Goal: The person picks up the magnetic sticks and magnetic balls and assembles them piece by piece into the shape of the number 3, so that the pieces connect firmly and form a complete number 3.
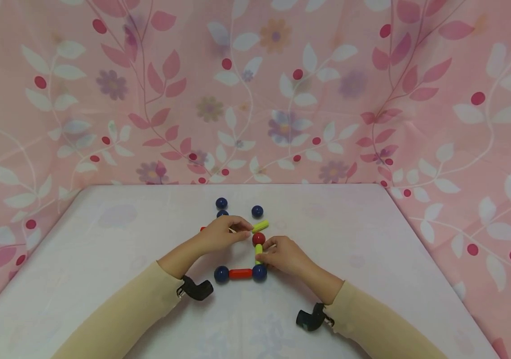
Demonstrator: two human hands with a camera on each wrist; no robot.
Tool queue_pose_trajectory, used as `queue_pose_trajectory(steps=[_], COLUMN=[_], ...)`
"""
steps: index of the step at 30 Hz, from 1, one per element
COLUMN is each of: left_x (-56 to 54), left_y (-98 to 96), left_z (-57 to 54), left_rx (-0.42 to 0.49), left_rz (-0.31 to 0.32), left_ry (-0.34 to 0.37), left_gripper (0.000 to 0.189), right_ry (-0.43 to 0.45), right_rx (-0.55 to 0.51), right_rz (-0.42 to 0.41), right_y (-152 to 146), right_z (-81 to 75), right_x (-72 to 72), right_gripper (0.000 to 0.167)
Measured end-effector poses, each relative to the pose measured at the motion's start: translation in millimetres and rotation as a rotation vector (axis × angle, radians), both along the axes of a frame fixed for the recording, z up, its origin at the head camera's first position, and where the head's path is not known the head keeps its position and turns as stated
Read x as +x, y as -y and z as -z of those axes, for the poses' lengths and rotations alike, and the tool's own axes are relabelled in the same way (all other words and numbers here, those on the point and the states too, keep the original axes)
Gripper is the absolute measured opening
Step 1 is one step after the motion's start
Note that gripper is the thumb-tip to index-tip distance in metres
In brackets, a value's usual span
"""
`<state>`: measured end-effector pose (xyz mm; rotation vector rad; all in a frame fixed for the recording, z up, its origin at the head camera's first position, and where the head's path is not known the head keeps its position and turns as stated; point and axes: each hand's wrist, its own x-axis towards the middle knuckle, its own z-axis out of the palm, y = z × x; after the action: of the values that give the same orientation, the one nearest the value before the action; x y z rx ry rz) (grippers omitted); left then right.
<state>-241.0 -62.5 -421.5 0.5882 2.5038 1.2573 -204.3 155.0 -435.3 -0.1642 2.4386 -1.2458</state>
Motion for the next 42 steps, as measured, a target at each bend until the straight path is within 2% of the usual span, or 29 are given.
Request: queue_pose_trajectory(steps=[8,15,20,23,30,42], left_x=[-16.8,-27.2,-33.5,-35.2,-38.6,-39.5], left_y=[-16.1,-26.4,-33.3,-37.4,-41.6,-41.3], left_z=[-3.0,1.6,6.4,8.5,15.8,19.1], left_rx=[-0.019,-0.023,-0.058,-0.090,-0.108,-0.155], left_rz=[-0.095,-0.126,-0.149,-0.163,-0.178,-0.180], left_ry=[0.012,0.018,-0.004,-0.013,0.021,0.021], left_gripper=[0.024,0.025,0.024,0.022,0.018,0.017], right_ry=[-0.001,-0.006,-0.018,-0.023,-0.019,-0.007], right_rx=[-0.007,-0.010,-0.014,-0.020,-0.021,-0.025], right_rz=[-0.013,-0.023,-0.034,-0.040,-0.039,-0.024], right_y=[-1.3,-1.8,-3.0,-3.3,-3.9,-3.4], right_z=[0.0,1.0,2.1,1.9,1.4,1.2], right_x=[0.9,1.8,1.4,2.2,3.8,3.7], right_gripper=[0.034,0.033,0.034,0.034,0.035,0.035])
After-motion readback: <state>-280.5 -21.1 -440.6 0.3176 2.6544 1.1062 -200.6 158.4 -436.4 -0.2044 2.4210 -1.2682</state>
